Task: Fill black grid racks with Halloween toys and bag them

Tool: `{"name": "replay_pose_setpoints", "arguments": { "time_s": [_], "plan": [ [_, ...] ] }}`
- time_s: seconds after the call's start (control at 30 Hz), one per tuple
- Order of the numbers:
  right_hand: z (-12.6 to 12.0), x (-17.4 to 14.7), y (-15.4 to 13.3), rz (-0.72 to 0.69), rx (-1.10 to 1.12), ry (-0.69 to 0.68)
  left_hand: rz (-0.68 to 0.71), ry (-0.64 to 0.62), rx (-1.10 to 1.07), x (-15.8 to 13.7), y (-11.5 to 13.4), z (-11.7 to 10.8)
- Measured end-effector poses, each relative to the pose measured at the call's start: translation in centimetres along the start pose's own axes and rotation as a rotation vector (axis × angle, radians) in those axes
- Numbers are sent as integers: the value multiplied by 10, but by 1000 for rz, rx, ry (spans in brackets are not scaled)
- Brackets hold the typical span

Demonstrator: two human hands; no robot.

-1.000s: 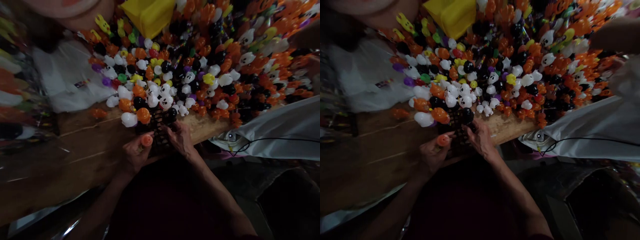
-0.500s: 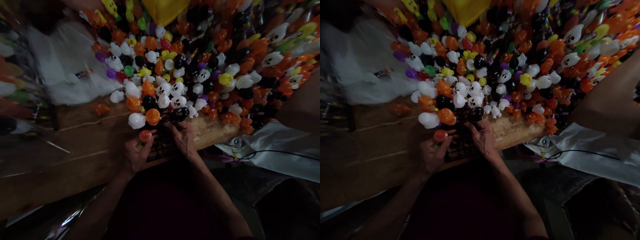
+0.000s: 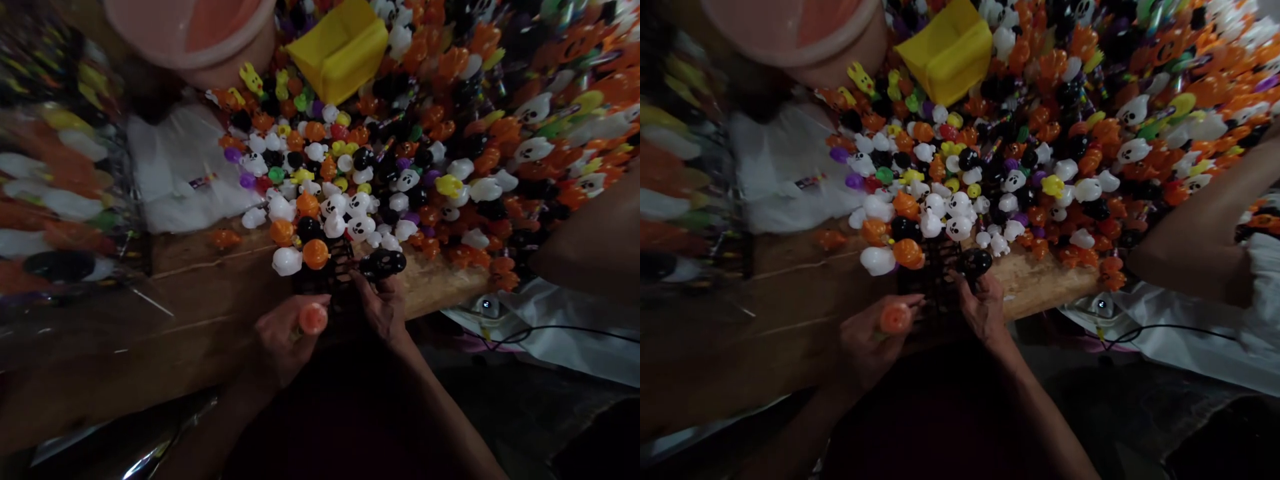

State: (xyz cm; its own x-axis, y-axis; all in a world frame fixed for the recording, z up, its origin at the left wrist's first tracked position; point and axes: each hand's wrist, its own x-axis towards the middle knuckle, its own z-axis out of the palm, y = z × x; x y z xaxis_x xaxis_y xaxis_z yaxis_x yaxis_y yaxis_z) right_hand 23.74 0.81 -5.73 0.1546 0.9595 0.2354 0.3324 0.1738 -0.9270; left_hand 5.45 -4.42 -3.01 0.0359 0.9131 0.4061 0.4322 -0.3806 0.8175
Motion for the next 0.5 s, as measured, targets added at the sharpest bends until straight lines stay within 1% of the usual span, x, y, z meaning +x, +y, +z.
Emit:
{"name": "replay_pose_setpoints", "arguments": {
  "time_s": [0.03, 0.07, 0.13, 0.2, 0.27, 0.37, 0.43, 0.5],
  "plan": [
    [0, 0, 2, -11, -13, 5, 63, 6, 44, 3, 9, -7],
    [1, 0, 5, -20, -31, 3, 97, 28, 91, 8, 17, -14],
    [5, 2, 10, -41, -69, -15, 119, 76, 177, 23, 30, -23],
    [9, 3, 13, -88, -98, -16, 123, 78, 245, 37, 35, -24],
    [8, 5, 11, -182, -131, -24, 137, 56, 310, 48, 33, -19],
    [-6, 5, 5, -338, -264, -96, 162, 47, 381, 52, 24, -13],
    [-22, 2, 2, -376, -398, -144, 158, 54, 360, 50, 20, -12],
    [-36, -2, 1, -378, -538, -177, 84, 76, 322, 47, 18, -15]
  ]
}}
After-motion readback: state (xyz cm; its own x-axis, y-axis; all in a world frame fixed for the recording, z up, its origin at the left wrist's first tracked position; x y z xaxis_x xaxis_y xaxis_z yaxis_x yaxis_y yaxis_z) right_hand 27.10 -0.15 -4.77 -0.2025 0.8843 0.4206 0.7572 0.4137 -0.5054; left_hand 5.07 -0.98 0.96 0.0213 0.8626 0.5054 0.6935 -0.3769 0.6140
